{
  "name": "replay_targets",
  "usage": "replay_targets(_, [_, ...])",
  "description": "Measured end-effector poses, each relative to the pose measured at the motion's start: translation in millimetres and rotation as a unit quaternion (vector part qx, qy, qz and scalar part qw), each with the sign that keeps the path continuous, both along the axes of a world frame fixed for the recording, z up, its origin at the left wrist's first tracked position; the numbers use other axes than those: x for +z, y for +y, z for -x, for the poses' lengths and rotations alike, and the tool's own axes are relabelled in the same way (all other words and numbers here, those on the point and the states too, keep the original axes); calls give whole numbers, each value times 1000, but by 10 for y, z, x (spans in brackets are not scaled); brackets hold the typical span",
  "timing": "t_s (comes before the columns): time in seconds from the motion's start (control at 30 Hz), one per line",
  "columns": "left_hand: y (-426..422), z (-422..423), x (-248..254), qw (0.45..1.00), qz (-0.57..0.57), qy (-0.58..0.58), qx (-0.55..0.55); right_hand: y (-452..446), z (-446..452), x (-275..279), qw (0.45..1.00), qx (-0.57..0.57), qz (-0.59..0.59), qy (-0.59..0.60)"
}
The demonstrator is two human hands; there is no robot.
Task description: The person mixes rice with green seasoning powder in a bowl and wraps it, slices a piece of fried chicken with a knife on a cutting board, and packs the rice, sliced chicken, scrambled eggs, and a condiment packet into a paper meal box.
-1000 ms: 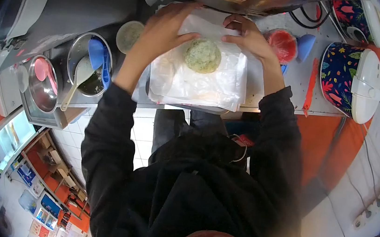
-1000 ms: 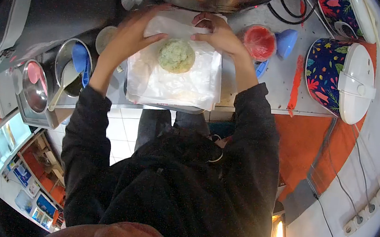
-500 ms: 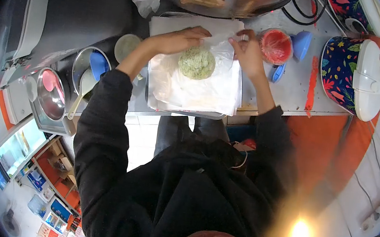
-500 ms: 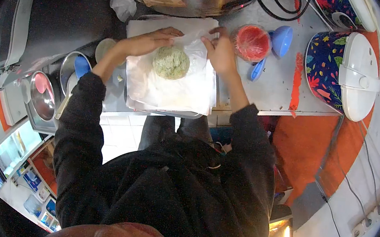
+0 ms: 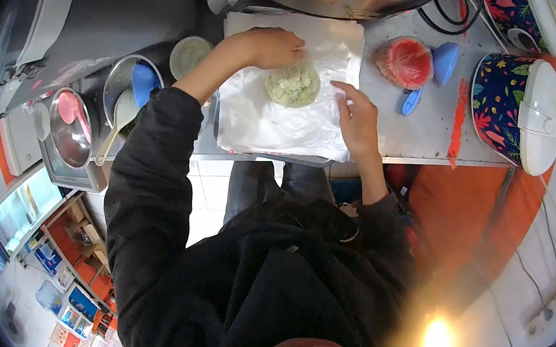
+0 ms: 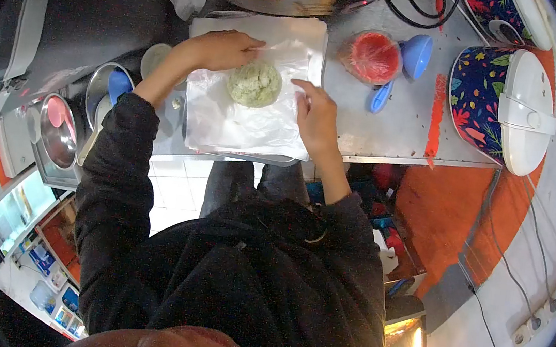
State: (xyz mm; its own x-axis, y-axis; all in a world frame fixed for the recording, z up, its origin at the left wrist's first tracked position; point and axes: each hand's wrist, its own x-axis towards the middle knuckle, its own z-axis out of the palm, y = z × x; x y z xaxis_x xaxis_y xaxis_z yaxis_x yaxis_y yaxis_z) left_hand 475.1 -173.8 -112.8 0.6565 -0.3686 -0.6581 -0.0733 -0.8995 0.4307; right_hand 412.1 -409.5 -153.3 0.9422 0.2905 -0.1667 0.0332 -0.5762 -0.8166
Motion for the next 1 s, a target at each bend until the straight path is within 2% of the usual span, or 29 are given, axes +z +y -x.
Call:
replay_targets(0.03, [27,45,-96,1000,-1,1,0,-37,79,9,998,56,-3,6])
replay_targets(0.07, [59,106,-207,998,63,-31,-2,-63,164,32,994,112,-6,13])
replay_targets(0.1, [79,151,-305,990,125,-65,-5,-76,235,74,994,112,-7,12])
replay_targets(0.13, [71,215,-369,990,124,-67,-6,-92,306,123,994,88,-11,71])
replay_targets(0.17, [42,314,-398,977,207,-49,19,-107,365,158,989,62,-13,131])
replay_targets(0.2, [9,430,-417,956,289,-29,45,-145,425,142,992,49,-34,107])
replay_targets(0.23, [-53,538,-386,955,290,-29,46,-162,475,194,992,49,-33,108])
replay_targets(0.3, [-226,738,-295,973,173,-126,90,-164,552,327,961,83,-172,201])
replay_targets(0.33, [-289,810,-310,968,157,-159,110,-166,574,356,960,84,-174,201])
replay_targets(0.37, [-357,867,-346,969,155,-161,110,-187,580,380,969,113,-135,174])
replay_targets(0.4, [-430,915,-391,960,120,-219,122,-198,576,392,975,141,-95,145])
replay_targets(0.47, [-548,979,-392,935,91,-308,149,-211,594,265,982,134,-65,117])
replay_targets(0.53, [-617,1021,-343,926,98,-329,153,-164,547,233,987,129,-33,90])
replay_targets(0.6, [-630,1063,-370,913,130,-352,158,-36,449,309,977,110,86,-163])
replay_targets(0.63, [-612,1087,-350,913,129,-352,160,20,365,332,976,113,86,-164])
replay_targets(0.7, [-523,1130,-298,912,206,-322,148,150,135,316,922,98,111,-357])
replay_targets(0.73, [-476,1133,-306,912,205,-323,148,177,30,266,922,98,110,-358])
replay_targets(0.8, [-366,1127,-342,927,252,-240,142,200,-188,155,952,168,-30,-256])
replay_targets(0.83, [-296,1129,-260,927,251,-240,144,217,-252,108,952,169,-31,-255])
replay_targets(0.9, [-178,1086,23,876,342,-83,330,235,-346,21,982,166,-20,-86])
replay_targets(0.93, [-182,1102,80,867,334,-132,345,252,-378,-11,982,166,-19,-86])
replay_targets(0.97, [-180,1133,136,867,335,-132,345,274,-408,-40,984,162,-21,-73])
replay_targets(1.0, [-173,1187,194,918,235,-92,306,291,-423,-57,986,157,-23,-58])
